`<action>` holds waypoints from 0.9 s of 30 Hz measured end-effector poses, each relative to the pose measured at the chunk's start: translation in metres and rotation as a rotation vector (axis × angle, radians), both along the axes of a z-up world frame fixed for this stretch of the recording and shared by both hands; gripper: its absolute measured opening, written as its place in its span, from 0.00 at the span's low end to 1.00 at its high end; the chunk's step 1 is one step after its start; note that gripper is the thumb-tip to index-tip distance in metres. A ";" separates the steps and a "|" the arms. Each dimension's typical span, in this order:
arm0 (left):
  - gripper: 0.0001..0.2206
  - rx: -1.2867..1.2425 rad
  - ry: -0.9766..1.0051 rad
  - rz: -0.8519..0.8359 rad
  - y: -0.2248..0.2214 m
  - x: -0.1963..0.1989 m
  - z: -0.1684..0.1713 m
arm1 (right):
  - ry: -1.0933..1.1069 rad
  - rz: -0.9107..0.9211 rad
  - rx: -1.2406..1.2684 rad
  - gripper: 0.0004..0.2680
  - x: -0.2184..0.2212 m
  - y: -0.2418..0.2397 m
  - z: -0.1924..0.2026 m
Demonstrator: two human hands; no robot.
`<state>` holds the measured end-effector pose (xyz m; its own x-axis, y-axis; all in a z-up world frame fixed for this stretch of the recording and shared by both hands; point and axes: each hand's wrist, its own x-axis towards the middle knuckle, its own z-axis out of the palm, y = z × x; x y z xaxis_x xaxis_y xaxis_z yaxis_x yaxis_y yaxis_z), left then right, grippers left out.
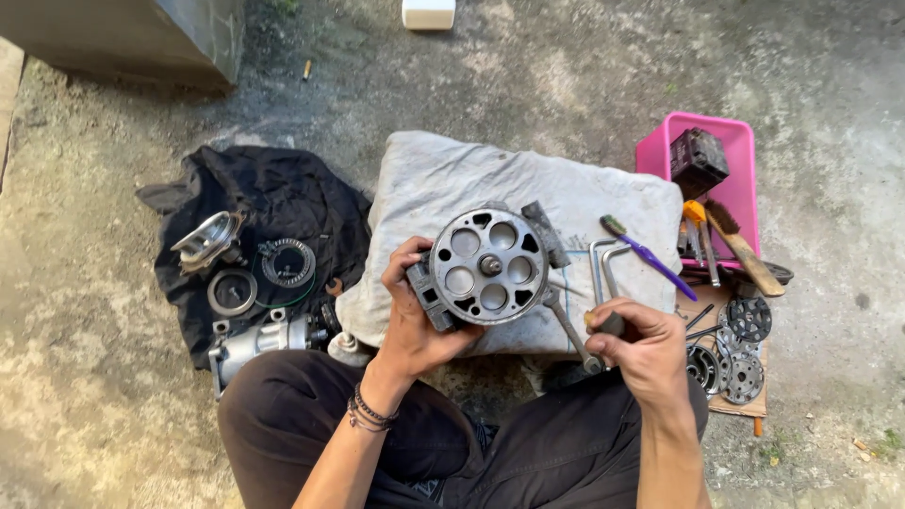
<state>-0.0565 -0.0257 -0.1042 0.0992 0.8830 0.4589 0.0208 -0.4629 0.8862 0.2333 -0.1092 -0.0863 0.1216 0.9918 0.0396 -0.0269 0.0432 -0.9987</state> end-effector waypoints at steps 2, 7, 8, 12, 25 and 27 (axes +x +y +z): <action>0.46 -0.010 0.001 0.005 -0.002 0.001 0.002 | -0.031 -0.018 -0.008 0.07 -0.006 0.000 0.011; 0.46 -0.005 0.003 0.003 -0.003 0.001 0.010 | -0.047 -0.072 0.025 0.07 -0.037 0.007 0.055; 0.47 -0.029 0.015 -0.025 -0.004 -0.001 0.013 | -0.043 -0.090 -0.058 0.06 -0.044 0.009 0.069; 0.49 -0.047 0.031 -0.045 -0.006 -0.003 0.016 | -0.020 -0.129 -0.197 0.27 -0.055 0.021 0.089; 0.55 -0.042 0.379 0.180 0.002 0.004 0.097 | -0.323 -0.043 -0.269 0.04 -0.056 0.073 0.101; 0.62 -0.001 0.683 0.303 0.011 0.014 0.094 | -0.352 0.008 -0.266 0.05 -0.059 0.078 0.100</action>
